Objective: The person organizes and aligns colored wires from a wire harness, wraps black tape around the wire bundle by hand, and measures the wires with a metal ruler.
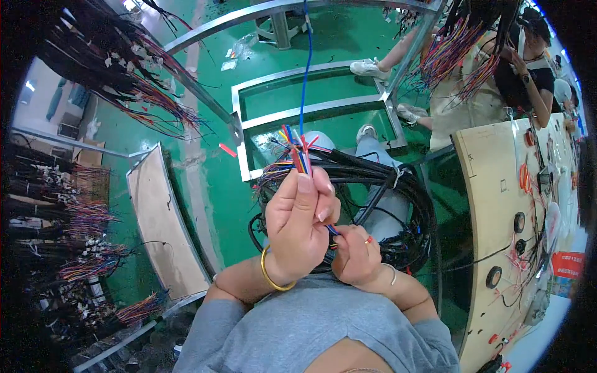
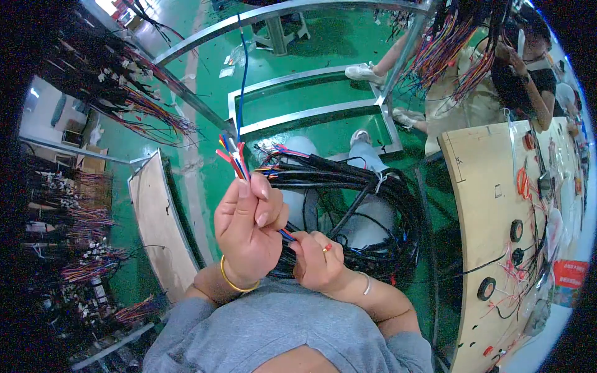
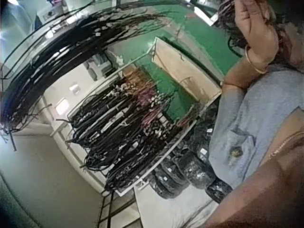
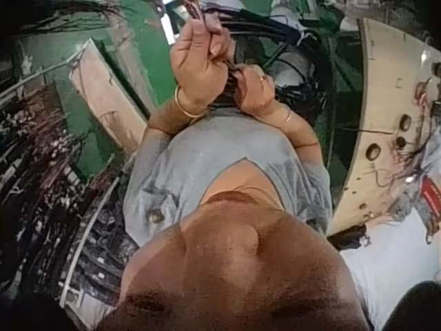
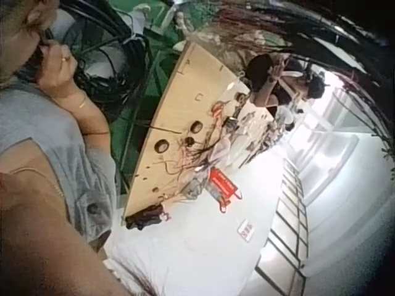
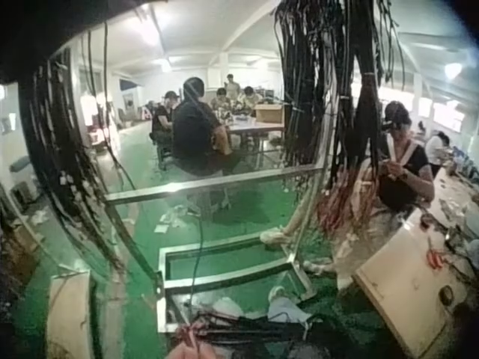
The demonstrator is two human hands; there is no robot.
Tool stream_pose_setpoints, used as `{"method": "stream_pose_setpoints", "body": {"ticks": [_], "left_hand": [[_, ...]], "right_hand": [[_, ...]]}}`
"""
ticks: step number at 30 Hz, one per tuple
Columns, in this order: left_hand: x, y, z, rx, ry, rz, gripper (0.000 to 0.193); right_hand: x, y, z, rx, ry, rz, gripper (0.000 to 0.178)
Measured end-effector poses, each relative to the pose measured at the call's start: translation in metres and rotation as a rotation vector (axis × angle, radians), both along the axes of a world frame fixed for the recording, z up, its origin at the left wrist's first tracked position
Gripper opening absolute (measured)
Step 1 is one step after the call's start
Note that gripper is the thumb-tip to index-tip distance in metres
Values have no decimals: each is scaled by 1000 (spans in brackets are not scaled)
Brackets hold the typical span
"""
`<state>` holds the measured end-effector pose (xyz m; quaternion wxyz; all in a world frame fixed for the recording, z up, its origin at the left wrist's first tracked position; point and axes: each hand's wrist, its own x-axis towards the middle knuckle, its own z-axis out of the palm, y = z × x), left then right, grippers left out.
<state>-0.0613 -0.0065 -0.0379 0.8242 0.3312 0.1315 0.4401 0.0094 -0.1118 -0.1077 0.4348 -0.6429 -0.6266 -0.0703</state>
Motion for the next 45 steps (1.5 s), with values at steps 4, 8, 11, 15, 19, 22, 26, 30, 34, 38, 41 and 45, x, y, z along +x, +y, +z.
{"method": "stream_pose_setpoints", "body": {"ticks": [4, 8, 11, 15, 19, 22, 26, 30, 34, 38, 41, 45], "left_hand": [[-1, -1, 3, 21, 70, 17, 29], [-4, -3, 7, 74, 122, 38, 29], [-1, -9, 8, 181, 199, 57, 28], [2, -15, 7, 300, 256, 102, 27], [-1, -17, 6, 348, 307, 86, 27], [-2, -17, 4, 366, 277, 45, 28], [-1, -18, 6, 346, 260, 34, 29], [1, -19, 8, 324, 266, 35, 30], [2, -17, 7, 380, 297, 68, 29], [2, -16, 4, 407, 309, 73, 27], [2, -16, 4, 365, 298, 54, 25], [0, -16, 3, 332, 344, 19, 24]], "right_hand": [[1, 4, 9, -54, 206, 41, 9], [32, 27, 43, 11, 507, 230, 16], [62, 33, 83, -83, 574, 99, 19], [61, 42, 117, -93, 715, 204, 13], [55, 46, 126, -111, 719, 218, 9], [54, 43, 126, -153, 803, 220, 8], [54, 38, 127, -160, 755, 229, 7], [55, 37, 126, -174, 730, 216, 6], [56, 38, 123, -180, 727, 225, 5], [57, 37, 121, -183, 781, 220, 5], [57, 36, 121, -193, 802, 210, 5], [59, 37, 121, -189, 797, 216, 6]]}}
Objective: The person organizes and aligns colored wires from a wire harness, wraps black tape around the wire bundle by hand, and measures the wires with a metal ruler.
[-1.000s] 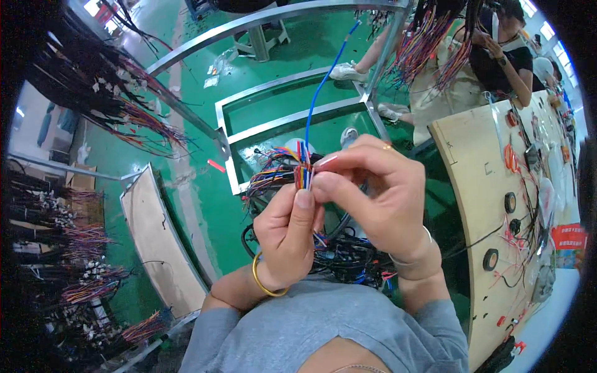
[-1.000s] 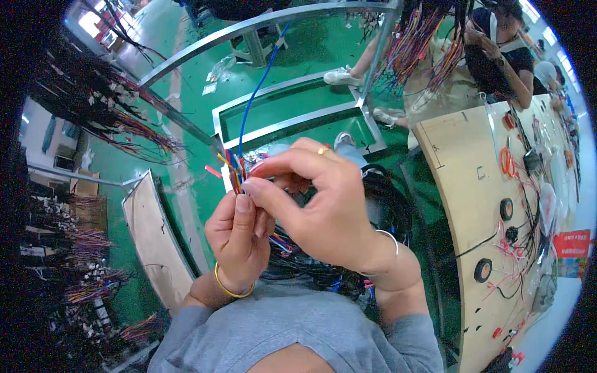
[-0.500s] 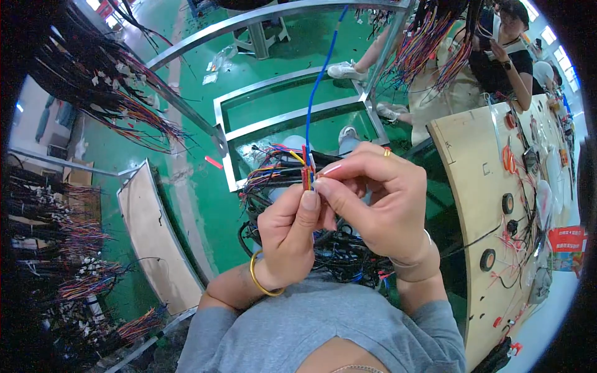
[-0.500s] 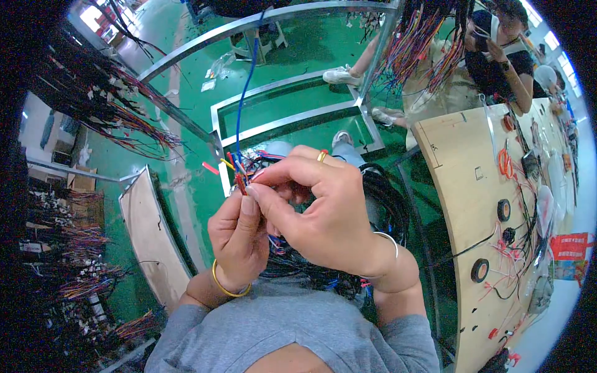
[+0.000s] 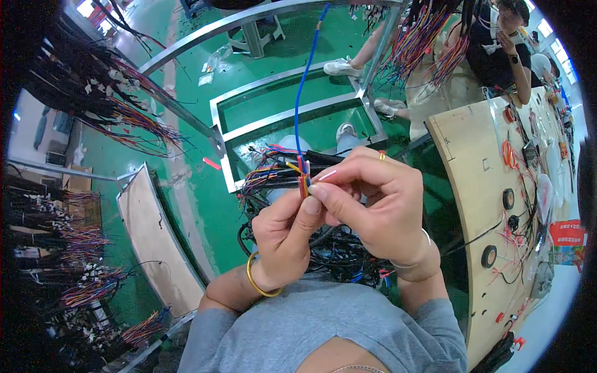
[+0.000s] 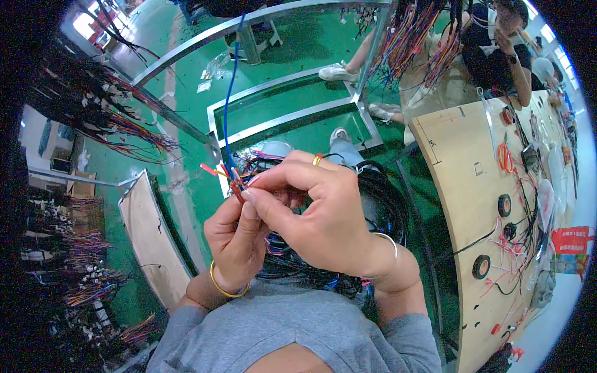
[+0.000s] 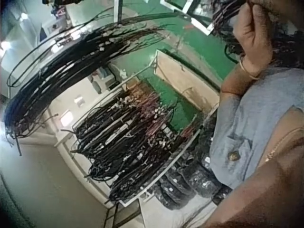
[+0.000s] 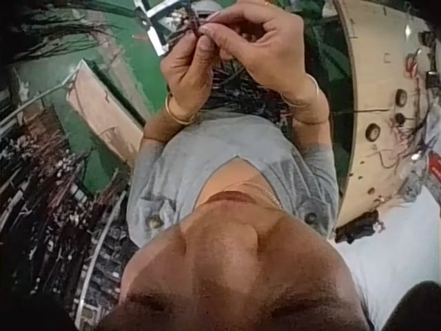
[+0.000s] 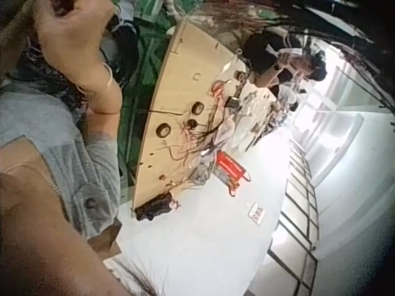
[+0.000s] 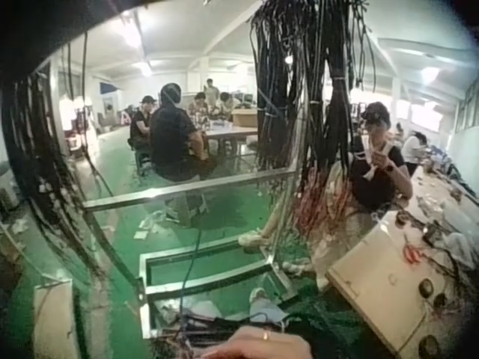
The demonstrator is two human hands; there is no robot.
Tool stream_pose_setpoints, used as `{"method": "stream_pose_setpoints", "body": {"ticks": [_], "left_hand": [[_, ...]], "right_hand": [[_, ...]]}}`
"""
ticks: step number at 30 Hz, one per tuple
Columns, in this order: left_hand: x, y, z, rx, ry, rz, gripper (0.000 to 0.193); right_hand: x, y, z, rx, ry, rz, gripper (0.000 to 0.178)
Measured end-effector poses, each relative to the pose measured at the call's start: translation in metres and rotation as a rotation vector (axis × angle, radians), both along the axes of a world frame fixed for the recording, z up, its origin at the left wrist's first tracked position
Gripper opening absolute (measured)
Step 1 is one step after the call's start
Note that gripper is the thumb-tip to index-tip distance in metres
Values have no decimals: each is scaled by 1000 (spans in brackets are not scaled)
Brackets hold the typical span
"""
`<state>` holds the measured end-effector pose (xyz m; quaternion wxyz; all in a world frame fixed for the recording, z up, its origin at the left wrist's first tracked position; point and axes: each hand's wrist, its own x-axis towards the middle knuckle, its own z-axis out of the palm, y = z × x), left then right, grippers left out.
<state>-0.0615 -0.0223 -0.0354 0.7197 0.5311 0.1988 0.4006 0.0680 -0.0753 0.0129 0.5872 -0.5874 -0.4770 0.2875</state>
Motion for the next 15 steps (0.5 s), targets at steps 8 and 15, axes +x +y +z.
{"method": "stream_pose_setpoints", "body": {"ticks": [8, 15], "left_hand": [[0, 3, -6, 22, 40, -64, 26], [2, 3, -9, -145, -55, -150, 27]], "right_hand": [[4, -2, -6, 36, -81, -34, 7], [8, -4, -13, 5, -90, -73, 8]]}}
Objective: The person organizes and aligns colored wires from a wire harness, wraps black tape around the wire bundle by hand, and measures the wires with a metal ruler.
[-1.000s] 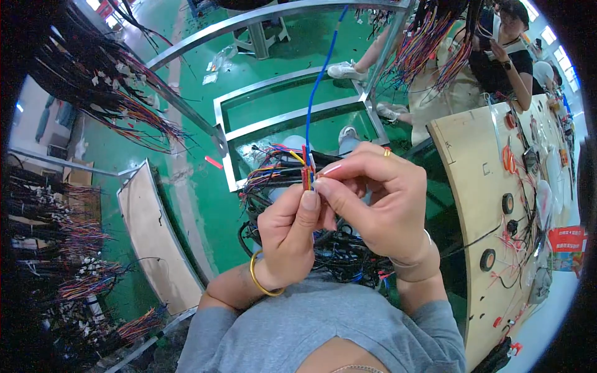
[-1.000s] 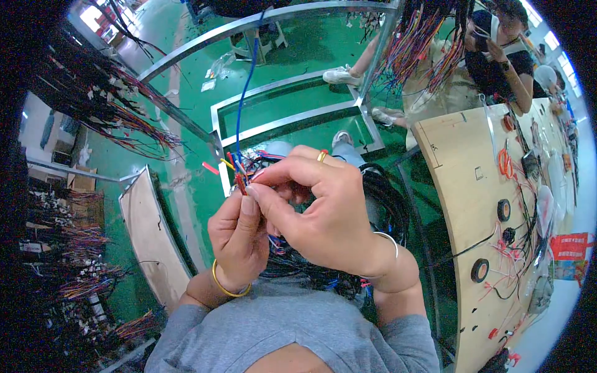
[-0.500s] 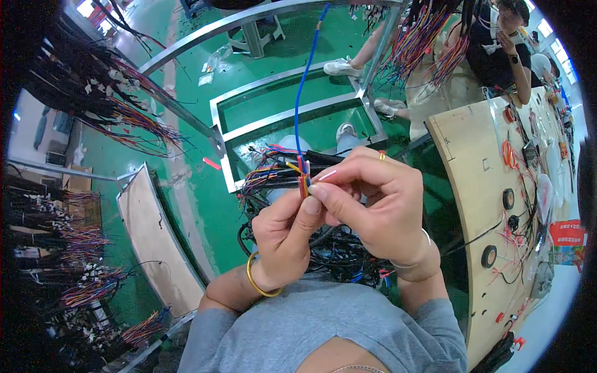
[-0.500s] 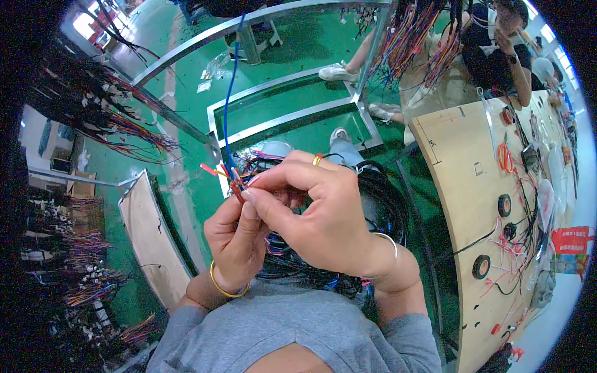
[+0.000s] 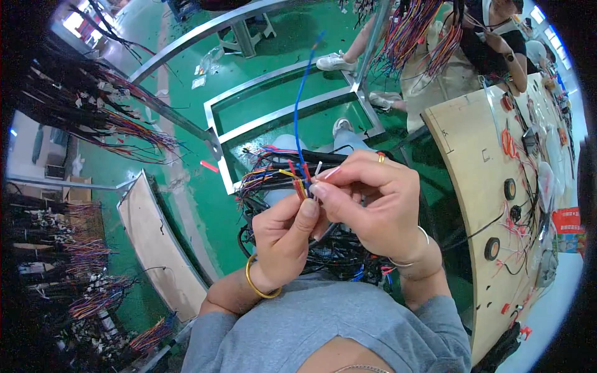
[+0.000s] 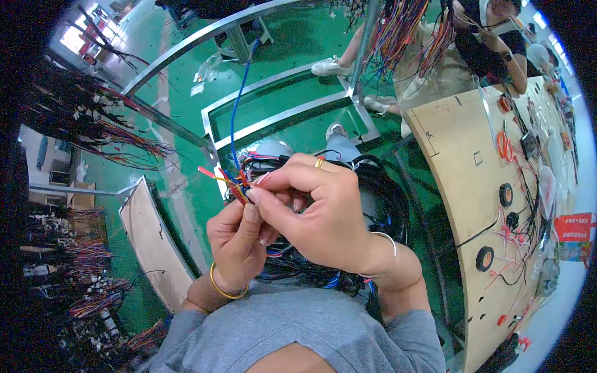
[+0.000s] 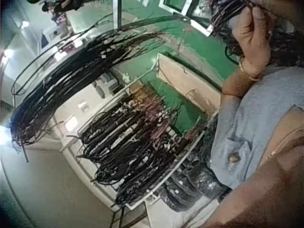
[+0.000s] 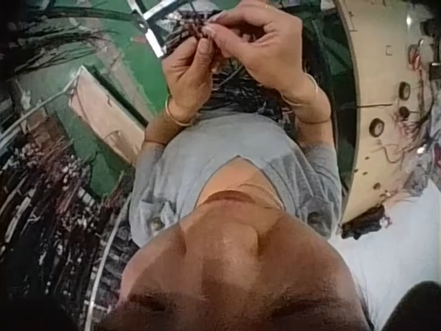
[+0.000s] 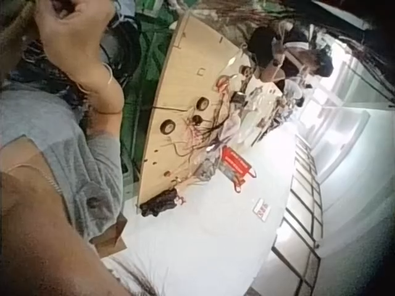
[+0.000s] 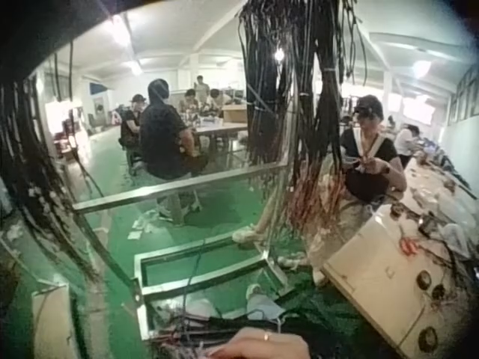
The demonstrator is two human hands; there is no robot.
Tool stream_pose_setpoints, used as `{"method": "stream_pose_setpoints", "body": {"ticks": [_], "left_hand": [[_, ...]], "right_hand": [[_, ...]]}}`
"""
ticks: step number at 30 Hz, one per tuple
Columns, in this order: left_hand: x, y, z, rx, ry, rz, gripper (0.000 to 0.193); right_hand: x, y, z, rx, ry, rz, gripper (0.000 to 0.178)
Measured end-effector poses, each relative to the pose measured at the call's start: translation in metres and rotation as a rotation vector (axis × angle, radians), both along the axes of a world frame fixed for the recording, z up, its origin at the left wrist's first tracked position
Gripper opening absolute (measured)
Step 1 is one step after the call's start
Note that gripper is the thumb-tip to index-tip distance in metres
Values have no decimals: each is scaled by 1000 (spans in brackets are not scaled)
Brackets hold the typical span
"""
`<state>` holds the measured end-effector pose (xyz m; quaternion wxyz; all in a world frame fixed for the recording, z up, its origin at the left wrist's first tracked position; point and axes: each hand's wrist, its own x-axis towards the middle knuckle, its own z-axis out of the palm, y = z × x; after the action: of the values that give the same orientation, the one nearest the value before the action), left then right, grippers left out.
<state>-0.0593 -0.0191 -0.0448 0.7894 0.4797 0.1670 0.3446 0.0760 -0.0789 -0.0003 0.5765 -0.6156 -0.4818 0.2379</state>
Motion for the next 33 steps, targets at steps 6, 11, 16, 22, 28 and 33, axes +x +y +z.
{"method": "stream_pose_setpoints", "body": {"ticks": [6, 11, 16, 22, 28, 33], "left_hand": [[4, -1, -1, -39, -48, 8, 25], [3, 1, 1, 22, 47, -2, 23], [0, 4, 0, 61, 79, -35, 22], [-3, 8, -3, 105, 73, -55, 22], [-4, 7, -2, 177, 151, -38, 22], [-6, 7, 0, 172, 173, -82, 23]], "right_hand": [[-1, 1, -9, 37, 118, -5, 10], [4, 0, -9, 93, -23, 26, 10], [1, 0, -8, 71, -16, 1, 12], [-10, 3, -14, 211, -121, -130, 16], [-4, 4, -20, 239, -103, -63, 21], [12, 10, -25, 203, 47, 120, 23]]}}
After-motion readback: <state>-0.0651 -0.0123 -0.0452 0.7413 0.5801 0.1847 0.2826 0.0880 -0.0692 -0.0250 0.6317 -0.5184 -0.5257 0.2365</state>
